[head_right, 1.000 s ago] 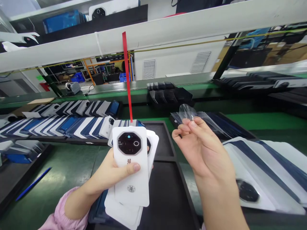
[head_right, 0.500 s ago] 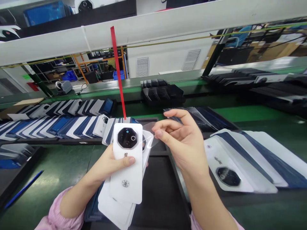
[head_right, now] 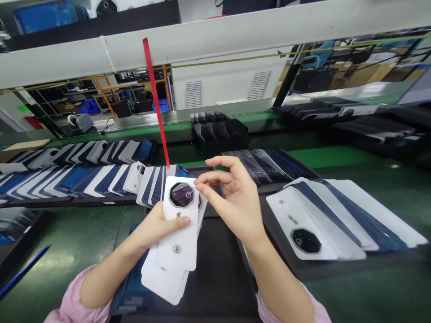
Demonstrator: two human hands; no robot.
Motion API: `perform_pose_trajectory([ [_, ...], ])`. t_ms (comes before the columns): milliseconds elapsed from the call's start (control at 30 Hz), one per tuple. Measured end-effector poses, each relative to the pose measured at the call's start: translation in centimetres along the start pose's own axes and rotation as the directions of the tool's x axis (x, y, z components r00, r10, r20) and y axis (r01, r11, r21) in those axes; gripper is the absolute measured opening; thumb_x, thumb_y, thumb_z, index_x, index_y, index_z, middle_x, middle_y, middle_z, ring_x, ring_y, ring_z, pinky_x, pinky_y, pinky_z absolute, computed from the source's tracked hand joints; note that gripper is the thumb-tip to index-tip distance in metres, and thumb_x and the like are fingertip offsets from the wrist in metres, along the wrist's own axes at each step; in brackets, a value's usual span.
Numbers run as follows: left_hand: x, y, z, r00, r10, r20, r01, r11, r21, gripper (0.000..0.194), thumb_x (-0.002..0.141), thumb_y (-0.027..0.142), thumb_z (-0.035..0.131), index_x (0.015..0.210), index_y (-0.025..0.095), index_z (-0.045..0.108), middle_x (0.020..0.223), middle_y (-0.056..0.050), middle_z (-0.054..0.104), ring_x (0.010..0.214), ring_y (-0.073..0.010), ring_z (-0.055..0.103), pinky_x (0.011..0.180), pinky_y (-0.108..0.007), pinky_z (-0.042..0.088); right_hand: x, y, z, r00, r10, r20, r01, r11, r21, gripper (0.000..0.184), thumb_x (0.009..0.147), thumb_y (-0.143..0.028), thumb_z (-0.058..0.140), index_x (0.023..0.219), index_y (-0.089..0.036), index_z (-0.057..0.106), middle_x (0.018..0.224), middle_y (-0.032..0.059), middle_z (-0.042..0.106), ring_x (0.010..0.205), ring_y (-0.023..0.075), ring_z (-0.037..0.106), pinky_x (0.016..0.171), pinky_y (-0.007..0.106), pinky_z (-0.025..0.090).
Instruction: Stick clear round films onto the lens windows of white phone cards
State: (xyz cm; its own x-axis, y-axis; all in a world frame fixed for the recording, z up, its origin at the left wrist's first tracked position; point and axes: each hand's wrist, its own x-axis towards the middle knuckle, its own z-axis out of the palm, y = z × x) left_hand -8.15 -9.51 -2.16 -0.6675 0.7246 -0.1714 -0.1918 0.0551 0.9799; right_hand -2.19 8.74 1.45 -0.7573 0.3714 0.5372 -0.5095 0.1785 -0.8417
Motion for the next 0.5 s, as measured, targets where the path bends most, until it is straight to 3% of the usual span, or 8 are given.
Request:
perform_pose_trajectory([
  [200,0.4,-0.1,0.1,1.000,-0.023,0.018,0.023,1.000,-0.006,0.063,0.064,0.057,0.089,0.102,0.012,0.069,0.094,-0.011,0.073,0.084,-0.0241,0.069,0.074,-0.031,0.054,0.5,1.6,-0.4,0.985,-0.084,0.151,0.117,0.967,-0.228,0.036,0.086,-0.021,0.074,0.119,-0.024,0.060,0.082,-0.0016,0.077,0.080,0.0172,0.075,0.081,0.032,0.056],
  [367,0.7,-0.5,0.2,0.999,0.004,-0.050,-0.001,0.997,0.071,0.068,0.058,0.059,0.090,0.102,0.011,0.069,0.089,-0.008,0.073,0.078,-0.0208,0.067,0.070,-0.027,0.052,0.7,1.4,-1.0,0.963,-0.082,0.257,0.141,0.965,-0.220,0.035,0.091,-0.018,0.067,0.124,-0.023,0.057,0.084,-0.0015,0.077,0.085,0.0158,0.077,0.085,0.029,0.057],
  [433,0.8,-1.0,0.3,0.998,-0.028,-0.063,0.036,0.991,0.131,0.072,0.056,0.065,0.089,0.100,0.011,0.070,0.087,-0.010,0.074,0.077,-0.0238,0.068,0.066,-0.028,0.054,0.9,0.9,-0.8,0.946,-0.077,0.316,0.151,0.965,-0.216,0.034,0.092,-0.019,0.065,0.125,-0.023,0.058,0.087,-0.0014,0.078,0.087,0.0152,0.077,0.085,0.027,0.057],
  [500,1.0,-1.9,-0.1,0.995,-0.050,-0.088,0.065,0.983,0.173,0.073,0.061,0.070,0.084,0.103,0.012,0.071,0.083,-0.010,0.076,0.077,-0.0279,0.071,0.066,-0.031,0.056,1.2,0.7,-0.4,0.914,-0.064,0.400,0.210,0.920,-0.332,0.030,0.093,-0.022,0.066,0.122,-0.024,0.062,0.094,-0.0007,0.078,0.097,0.0160,0.075,0.092,0.027,0.054],
])
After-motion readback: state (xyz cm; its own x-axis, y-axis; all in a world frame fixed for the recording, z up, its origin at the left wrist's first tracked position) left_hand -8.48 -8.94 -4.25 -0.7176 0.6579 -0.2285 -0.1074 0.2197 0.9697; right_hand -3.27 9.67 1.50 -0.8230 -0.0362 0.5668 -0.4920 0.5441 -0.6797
